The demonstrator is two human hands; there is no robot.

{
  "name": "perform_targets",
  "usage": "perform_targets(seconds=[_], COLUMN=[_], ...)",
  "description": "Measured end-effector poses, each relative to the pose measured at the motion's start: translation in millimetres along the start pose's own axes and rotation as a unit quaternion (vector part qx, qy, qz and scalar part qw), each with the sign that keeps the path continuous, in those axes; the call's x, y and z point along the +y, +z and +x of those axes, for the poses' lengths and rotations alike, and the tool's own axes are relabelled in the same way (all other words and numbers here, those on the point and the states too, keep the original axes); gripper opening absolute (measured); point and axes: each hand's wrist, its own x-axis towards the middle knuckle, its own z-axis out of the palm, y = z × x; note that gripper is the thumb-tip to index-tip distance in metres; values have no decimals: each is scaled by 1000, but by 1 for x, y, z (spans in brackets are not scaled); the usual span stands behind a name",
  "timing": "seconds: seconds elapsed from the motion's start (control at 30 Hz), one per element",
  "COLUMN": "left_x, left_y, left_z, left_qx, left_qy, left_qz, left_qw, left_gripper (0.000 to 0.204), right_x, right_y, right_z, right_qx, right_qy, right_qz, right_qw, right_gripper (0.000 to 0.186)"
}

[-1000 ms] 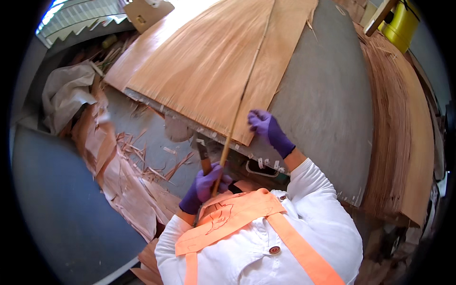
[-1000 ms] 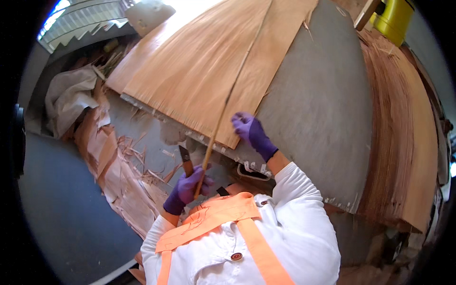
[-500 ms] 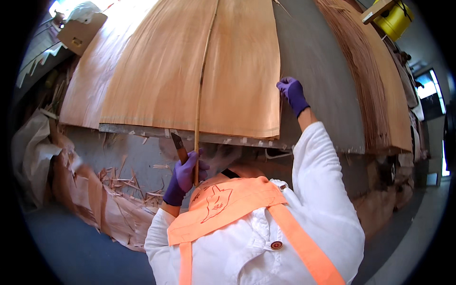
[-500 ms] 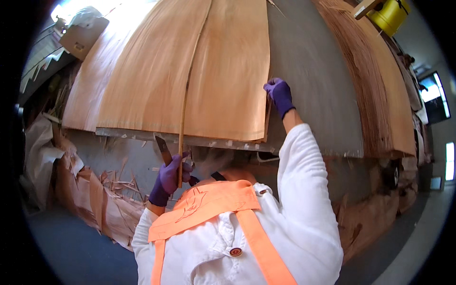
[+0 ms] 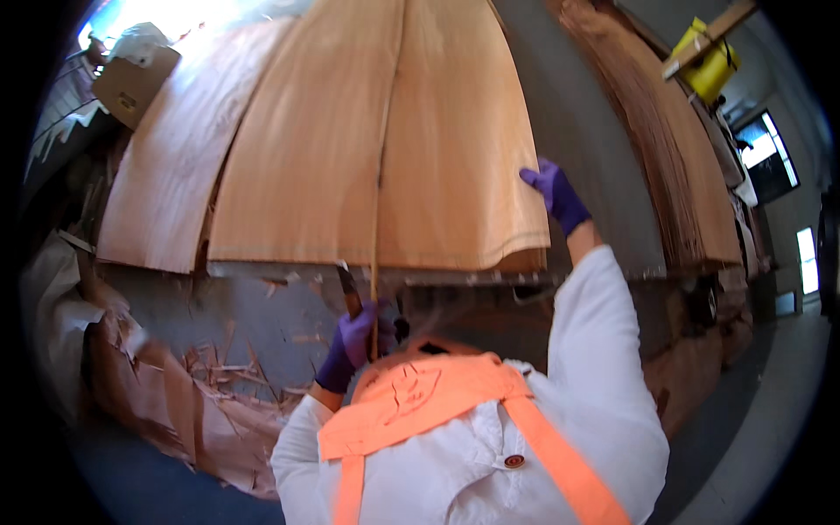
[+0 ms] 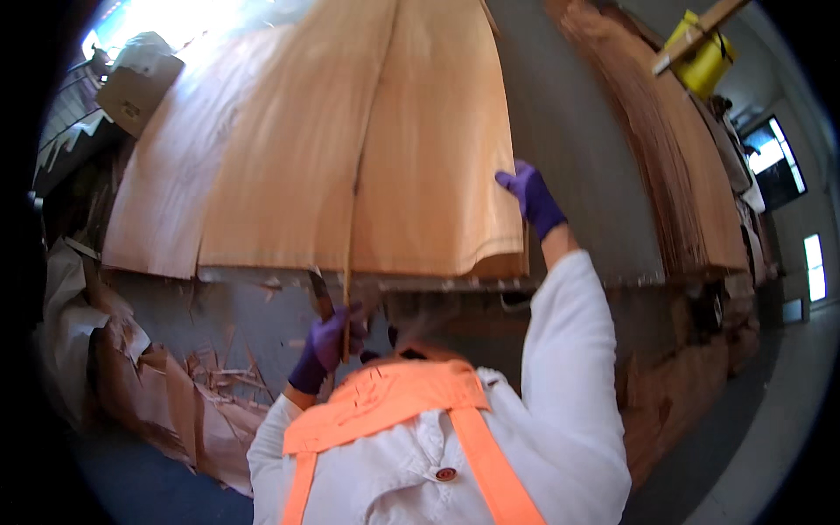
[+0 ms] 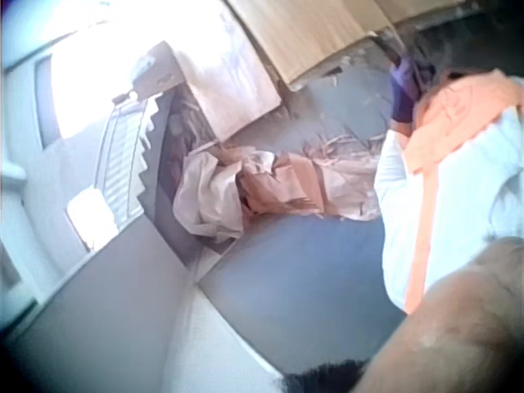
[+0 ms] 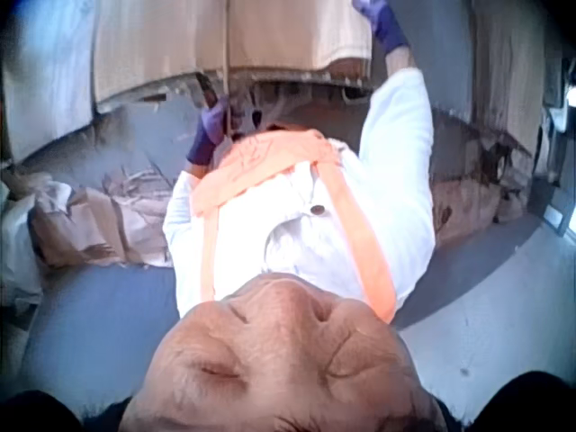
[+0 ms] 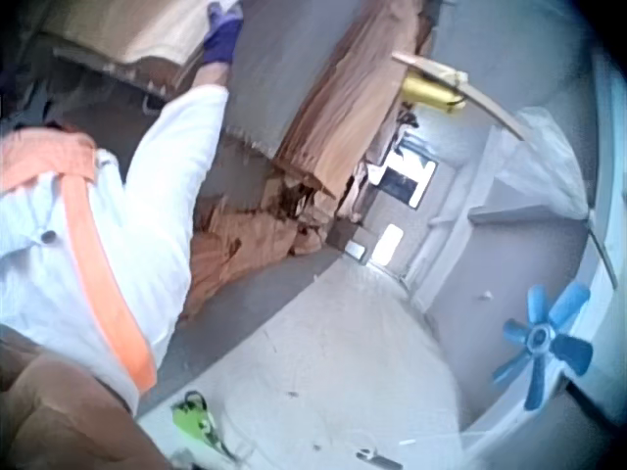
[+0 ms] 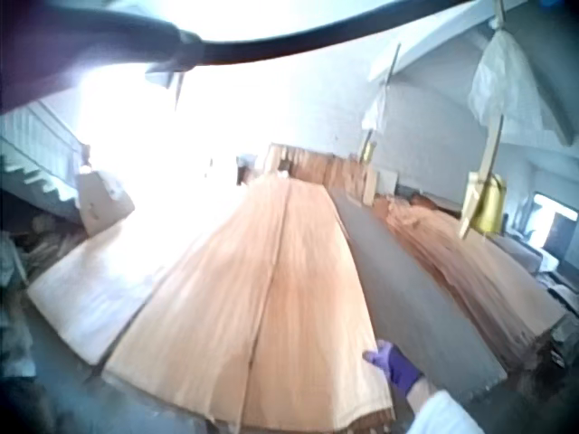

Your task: The person trims wood veneer sheets using a knife, applies adhesive tape to a small veneer patch, and aligns the patch on a large veneer surface.

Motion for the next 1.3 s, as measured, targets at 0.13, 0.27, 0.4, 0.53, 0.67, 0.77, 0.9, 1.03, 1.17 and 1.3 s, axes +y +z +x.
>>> perform_targets(seconds=[0.13,0.27,0.4,0.53,0.67,0.77,0.9,1.03,1.17,1.3], left_x=[11,11,12,21,25,6,3,22,31,59], left_y=[-1,3,-3,-15,-16,-33,-27,-7,-5,13], left_z=[-7,-13,-31,-58,-79,-87,-64,-35,-8,-5], left_qx=[14,70,114,163,166,192,176,167,149,81], left_qy=[12,-3,3,4,89,93,110,116,75,100], left_qz=[30,59,108,147,119,149,186,238,185,100], left_qw=[999,996,988,976,975,965,960,950,968,987], left_gripper=[48,45,41,37,43,41,36,33,37,40], right_x=[-68,-110,-108,-102,-57,-36,-17,-45,-84,-89], right_y=[68,156,255,347,410,455,475,488,450,370], right_z=[5,39,95,116,154,152,163,130,95,85], right_qx=[-79,-171,-250,-282,-269,-262,-272,-330,-491,-543], right_qy=[-88,-112,-112,-85,-49,16,11,0,14,-13], right_qz=[54,129,132,165,146,105,93,207,159,102], right_qw=[992,970,953,941,951,959,958,921,856,833], right_gripper=[30,27,33,37,44,47,52,63,62,53])
